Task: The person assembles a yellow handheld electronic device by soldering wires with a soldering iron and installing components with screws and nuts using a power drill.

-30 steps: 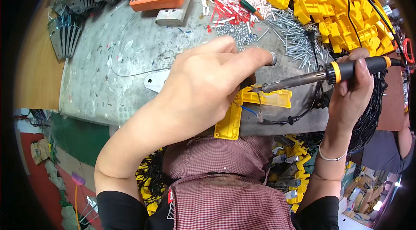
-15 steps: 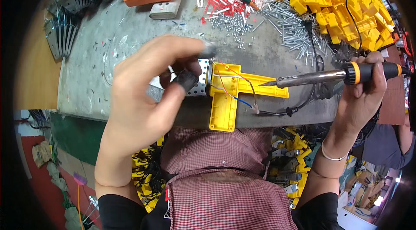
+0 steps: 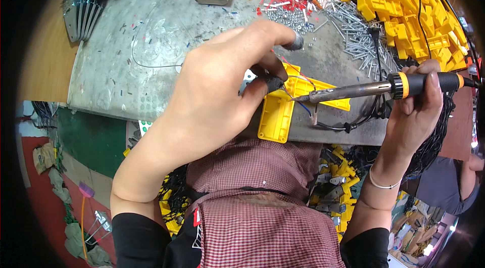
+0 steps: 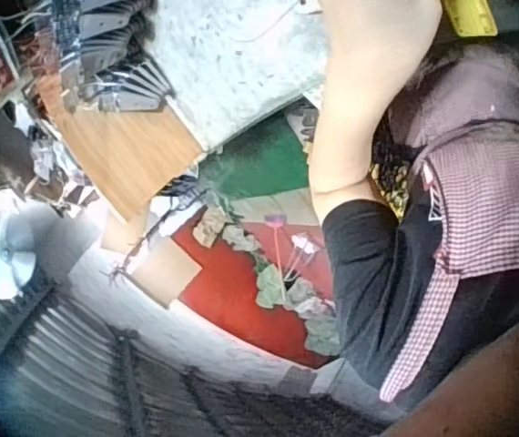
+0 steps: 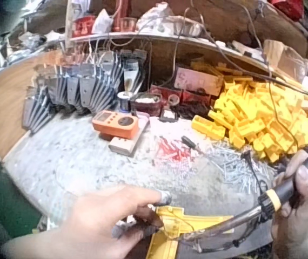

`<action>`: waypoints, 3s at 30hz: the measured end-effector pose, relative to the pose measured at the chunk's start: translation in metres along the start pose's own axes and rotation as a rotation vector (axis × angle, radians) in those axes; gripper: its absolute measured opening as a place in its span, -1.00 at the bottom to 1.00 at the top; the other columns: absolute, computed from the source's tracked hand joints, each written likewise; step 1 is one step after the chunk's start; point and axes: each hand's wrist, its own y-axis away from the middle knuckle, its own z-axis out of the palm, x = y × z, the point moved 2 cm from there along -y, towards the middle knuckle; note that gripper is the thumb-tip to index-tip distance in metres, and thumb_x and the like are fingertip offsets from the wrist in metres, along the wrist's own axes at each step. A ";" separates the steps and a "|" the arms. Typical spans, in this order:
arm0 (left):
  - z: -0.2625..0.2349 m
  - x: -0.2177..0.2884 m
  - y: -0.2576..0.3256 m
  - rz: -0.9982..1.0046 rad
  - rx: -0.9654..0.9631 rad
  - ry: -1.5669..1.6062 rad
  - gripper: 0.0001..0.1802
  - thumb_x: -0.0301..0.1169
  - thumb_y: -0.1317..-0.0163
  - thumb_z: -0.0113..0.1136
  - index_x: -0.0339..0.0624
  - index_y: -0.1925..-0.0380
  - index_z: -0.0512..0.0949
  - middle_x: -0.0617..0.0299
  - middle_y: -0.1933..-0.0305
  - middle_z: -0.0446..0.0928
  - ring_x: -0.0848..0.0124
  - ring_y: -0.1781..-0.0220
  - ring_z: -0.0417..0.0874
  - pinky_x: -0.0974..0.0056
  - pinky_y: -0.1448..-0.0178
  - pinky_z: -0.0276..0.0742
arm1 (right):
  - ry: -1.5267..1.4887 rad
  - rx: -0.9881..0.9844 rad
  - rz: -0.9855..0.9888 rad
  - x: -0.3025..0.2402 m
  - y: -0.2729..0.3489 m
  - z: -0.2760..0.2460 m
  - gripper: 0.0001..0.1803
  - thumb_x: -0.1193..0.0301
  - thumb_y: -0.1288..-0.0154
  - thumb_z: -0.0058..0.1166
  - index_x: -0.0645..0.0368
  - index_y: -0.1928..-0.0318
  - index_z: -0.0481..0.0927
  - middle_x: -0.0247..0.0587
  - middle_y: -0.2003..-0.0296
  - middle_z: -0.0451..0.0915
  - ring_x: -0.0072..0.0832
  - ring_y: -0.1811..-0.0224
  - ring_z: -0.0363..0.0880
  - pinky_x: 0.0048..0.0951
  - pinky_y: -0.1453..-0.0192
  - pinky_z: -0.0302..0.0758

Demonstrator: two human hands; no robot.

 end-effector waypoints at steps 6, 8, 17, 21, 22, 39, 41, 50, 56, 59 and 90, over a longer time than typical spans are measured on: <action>0.004 0.000 -0.004 0.000 0.010 -0.002 -0.39 -0.78 0.17 0.13 -0.18 -0.01 0.49 0.21 0.31 0.67 0.37 0.25 0.70 0.35 0.27 0.50 | 0.000 -0.030 -0.012 0.005 -0.002 0.002 -0.74 0.25 -0.30 0.00 0.21 0.29 0.40 -0.25 0.50 0.43 -0.78 0.73 0.09 -0.74 0.65 -0.01; 0.004 0.002 -0.004 -0.019 -0.029 -0.025 -0.38 -0.78 0.17 0.14 -0.17 -0.01 0.49 0.20 0.31 0.66 0.34 0.25 0.70 0.34 0.25 0.52 | 0.022 -0.014 -0.009 0.003 -0.002 0.002 -0.75 0.25 -0.30 0.00 0.21 0.30 0.40 -0.24 0.50 0.43 -0.78 0.73 0.08 -0.73 0.65 -0.01; 0.005 -0.001 -0.005 -0.008 -0.058 -0.024 -0.35 -0.79 0.21 0.15 -0.17 -0.02 0.49 0.19 0.30 0.67 0.30 0.24 0.70 0.31 0.24 0.53 | 0.057 -0.036 -0.004 0.004 -0.003 0.005 -0.70 0.19 -0.29 0.04 0.20 0.32 0.41 -0.26 0.50 0.43 -0.79 0.71 0.07 -0.74 0.63 0.00; -0.006 -0.007 -0.005 0.026 0.029 -0.123 -0.38 -0.80 0.19 0.12 -0.20 0.00 0.50 0.17 0.29 0.67 0.32 0.23 0.70 0.30 0.20 0.53 | 0.079 -0.024 -0.007 0.003 -0.002 0.000 -0.68 0.18 -0.28 0.04 0.20 0.32 0.41 -0.26 0.50 0.43 -0.79 0.72 0.08 -0.74 0.63 0.01; -0.012 -0.015 -0.004 0.037 0.077 -0.169 -0.39 -0.81 0.18 0.11 -0.22 0.01 0.51 0.17 0.28 0.67 0.33 0.22 0.71 0.30 0.19 0.53 | 0.078 -0.018 -0.005 0.004 -0.002 -0.003 -0.68 0.17 -0.28 0.03 0.21 0.32 0.40 -0.26 0.50 0.42 -0.79 0.72 0.08 -0.74 0.63 0.01; 0.030 -0.013 0.002 0.390 -0.007 -0.202 -0.72 -0.45 0.26 0.27 -0.14 0.41 0.61 0.23 0.27 0.57 0.25 0.17 0.59 0.17 0.13 0.50 | 0.091 -0.139 -0.161 0.049 -0.097 0.069 -0.67 0.25 -0.38 0.11 0.21 0.00 0.50 -0.30 0.31 0.56 -0.66 0.31 0.52 -0.64 0.32 0.48; 0.036 -0.009 0.008 0.329 -0.046 -0.156 -0.72 -0.46 0.26 0.27 -0.15 0.40 0.61 0.24 0.31 0.55 0.25 0.20 0.58 0.18 0.14 0.48 | 0.041 -0.219 -0.162 0.065 -0.117 0.097 -0.73 0.33 -0.35 0.14 0.19 0.04 0.50 -0.32 0.22 0.55 -0.65 0.17 0.49 -0.61 0.22 0.48; 0.036 -0.015 -0.004 0.343 -0.100 -0.279 -0.75 -0.38 0.16 0.26 -0.08 0.37 0.60 0.35 0.45 0.42 0.38 0.25 0.55 0.25 0.11 0.45 | 0.477 -0.391 -0.195 0.137 -0.150 0.097 -0.57 0.53 -0.27 0.01 0.17 -0.17 0.40 -0.08 0.14 0.66 -0.26 0.10 0.64 -0.33 0.07 0.52; 0.024 -0.033 -0.008 0.141 -0.060 -0.102 -0.60 -0.62 0.35 0.21 -0.15 0.35 0.61 0.24 0.37 0.56 0.19 0.18 0.57 0.18 0.13 0.44 | 0.776 -0.900 0.154 0.029 0.000 0.032 -0.76 0.52 -0.01 0.28 0.20 0.25 0.60 -0.31 0.41 0.46 -0.54 0.35 0.42 -0.45 0.26 0.39; 0.025 -0.033 -0.008 0.203 -0.067 -0.071 -0.62 -0.62 0.37 0.21 -0.18 0.37 0.60 0.23 0.40 0.56 0.18 0.20 0.57 0.17 0.15 0.44 | 0.785 -0.806 -0.116 0.041 0.033 0.029 -0.75 0.51 0.02 0.33 0.20 0.28 0.57 -0.27 0.44 0.42 -0.48 0.35 0.42 -0.47 0.27 0.37; 0.036 -0.027 -0.012 0.092 -0.256 0.038 -0.77 -0.64 0.08 0.16 -0.28 0.34 0.59 0.09 0.41 0.57 0.12 0.35 0.59 0.15 0.16 0.48 | -0.036 -0.462 0.649 0.048 0.034 0.044 -0.81 0.54 -0.32 0.11 0.30 0.10 0.44 -0.31 0.37 0.61 -0.69 0.37 0.58 -0.70 0.28 0.52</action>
